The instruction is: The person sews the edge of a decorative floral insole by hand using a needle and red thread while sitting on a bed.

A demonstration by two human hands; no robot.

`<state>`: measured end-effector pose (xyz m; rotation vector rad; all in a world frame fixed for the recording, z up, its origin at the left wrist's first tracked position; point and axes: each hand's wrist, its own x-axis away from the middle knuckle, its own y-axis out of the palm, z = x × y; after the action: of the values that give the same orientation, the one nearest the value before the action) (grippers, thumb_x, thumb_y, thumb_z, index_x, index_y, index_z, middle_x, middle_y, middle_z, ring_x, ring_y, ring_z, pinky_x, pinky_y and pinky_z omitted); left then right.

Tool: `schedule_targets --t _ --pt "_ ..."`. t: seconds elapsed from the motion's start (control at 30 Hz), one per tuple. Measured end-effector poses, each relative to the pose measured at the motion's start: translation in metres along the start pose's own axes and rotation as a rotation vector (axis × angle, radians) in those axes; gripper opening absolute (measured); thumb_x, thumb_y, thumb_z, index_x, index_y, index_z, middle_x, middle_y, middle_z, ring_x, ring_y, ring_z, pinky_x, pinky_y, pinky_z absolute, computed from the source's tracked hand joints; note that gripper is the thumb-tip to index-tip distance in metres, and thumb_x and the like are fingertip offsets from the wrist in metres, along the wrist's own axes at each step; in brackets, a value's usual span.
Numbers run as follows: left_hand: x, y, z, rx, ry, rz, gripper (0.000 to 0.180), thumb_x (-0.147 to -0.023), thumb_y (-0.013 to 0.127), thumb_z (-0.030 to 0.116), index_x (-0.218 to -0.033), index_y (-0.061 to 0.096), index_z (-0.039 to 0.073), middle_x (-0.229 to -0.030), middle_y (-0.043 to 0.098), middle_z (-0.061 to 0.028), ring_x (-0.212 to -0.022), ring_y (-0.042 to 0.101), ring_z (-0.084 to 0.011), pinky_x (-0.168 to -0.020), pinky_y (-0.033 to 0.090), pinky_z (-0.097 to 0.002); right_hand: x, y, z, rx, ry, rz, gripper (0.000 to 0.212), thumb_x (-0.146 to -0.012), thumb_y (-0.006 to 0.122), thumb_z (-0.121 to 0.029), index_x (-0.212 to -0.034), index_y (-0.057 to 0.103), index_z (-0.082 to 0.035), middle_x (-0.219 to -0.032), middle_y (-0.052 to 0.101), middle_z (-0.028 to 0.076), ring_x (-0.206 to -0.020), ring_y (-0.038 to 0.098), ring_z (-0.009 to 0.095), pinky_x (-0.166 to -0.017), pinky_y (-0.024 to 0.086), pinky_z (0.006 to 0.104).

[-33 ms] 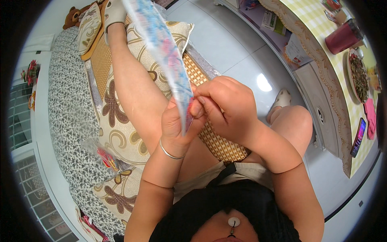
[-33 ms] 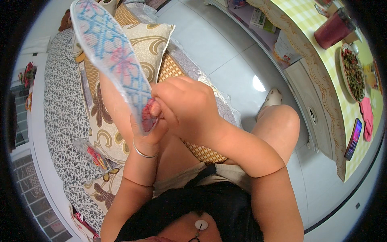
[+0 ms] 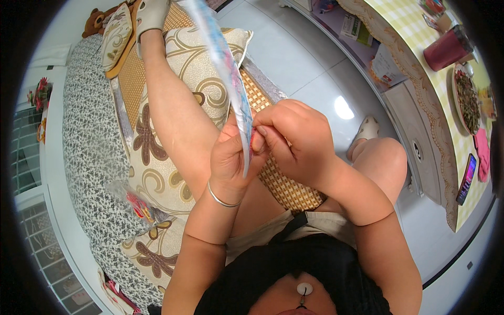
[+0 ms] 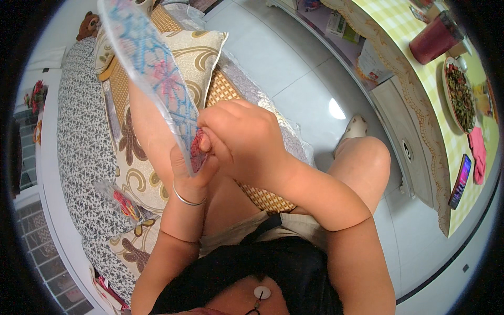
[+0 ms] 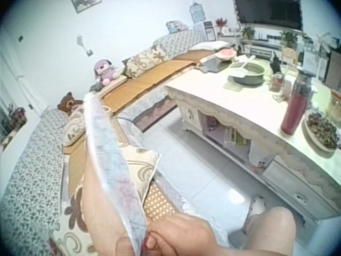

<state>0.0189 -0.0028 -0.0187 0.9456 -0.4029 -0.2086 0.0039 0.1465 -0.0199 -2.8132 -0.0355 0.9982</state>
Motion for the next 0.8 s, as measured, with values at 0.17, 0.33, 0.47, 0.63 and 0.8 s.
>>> schedule_targets --t 0.17,0.33,0.47,0.63,0.8 --pt "-0.002 -0.006 0.002 -0.106 0.085 -0.010 0.029 -0.082 0.063 0.007 -0.107 0.051 0.000 -0.092 0.062 -0.0114 -0.079 0.060 -0.0172 -0.073 0.050 -0.0274 -0.001 0.005 -0.002 -0.362 0.427 0.024 0.006 -0.078 0.059 0.002 -0.083 0.058 -0.001 -0.068 0.058 0.006 -0.062 0.059 0.018 -0.056 0.047 0.0288" --pt "-0.002 -0.003 0.006 -0.229 0.135 0.057 0.032 -0.078 0.063 -0.001 -0.107 0.050 -0.002 -0.096 0.063 -0.0143 -0.083 0.063 -0.0178 -0.078 0.052 -0.0287 -0.002 -0.005 0.013 -0.469 0.582 -0.100 0.008 -0.086 0.056 -0.001 -0.092 0.060 0.002 -0.081 0.062 0.005 -0.076 0.058 0.008 -0.068 0.048 0.0234" --pt "0.001 0.004 0.006 -0.410 0.249 0.135 0.028 -0.077 0.060 -0.009 -0.103 0.050 -0.005 -0.091 0.065 -0.0147 -0.079 0.064 -0.0155 -0.075 0.053 -0.0260 0.000 0.002 0.011 -0.674 0.729 0.032 0.015 -0.087 0.055 -0.003 -0.099 0.063 0.002 -0.089 0.064 0.003 -0.078 0.057 0.008 -0.070 0.047 0.0236" --pt "0.005 0.006 0.010 -0.663 0.360 0.219 0.024 -0.080 0.059 -0.010 -0.101 0.051 -0.005 -0.088 0.065 -0.0125 -0.077 0.062 -0.0123 -0.069 0.052 -0.0221 -0.011 -0.014 0.019 0.103 0.104 0.198 0.013 -0.073 0.066 -0.001 -0.086 0.066 -0.005 -0.090 0.061 0.005 -0.083 0.056 0.020 -0.074 0.044 0.0298" --pt "0.004 0.009 0.000 -0.776 0.412 0.171 0.024 -0.082 0.057 -0.011 -0.105 0.050 -0.006 -0.086 0.065 -0.0122 -0.075 0.062 -0.0115 -0.067 0.050 -0.0198 -0.007 -0.001 0.014 0.313 -0.180 0.003 0.015 -0.067 0.069 -0.002 -0.080 0.063 -0.006 -0.087 0.060 0.005 -0.079 0.055 0.027 -0.070 0.045 0.0352"
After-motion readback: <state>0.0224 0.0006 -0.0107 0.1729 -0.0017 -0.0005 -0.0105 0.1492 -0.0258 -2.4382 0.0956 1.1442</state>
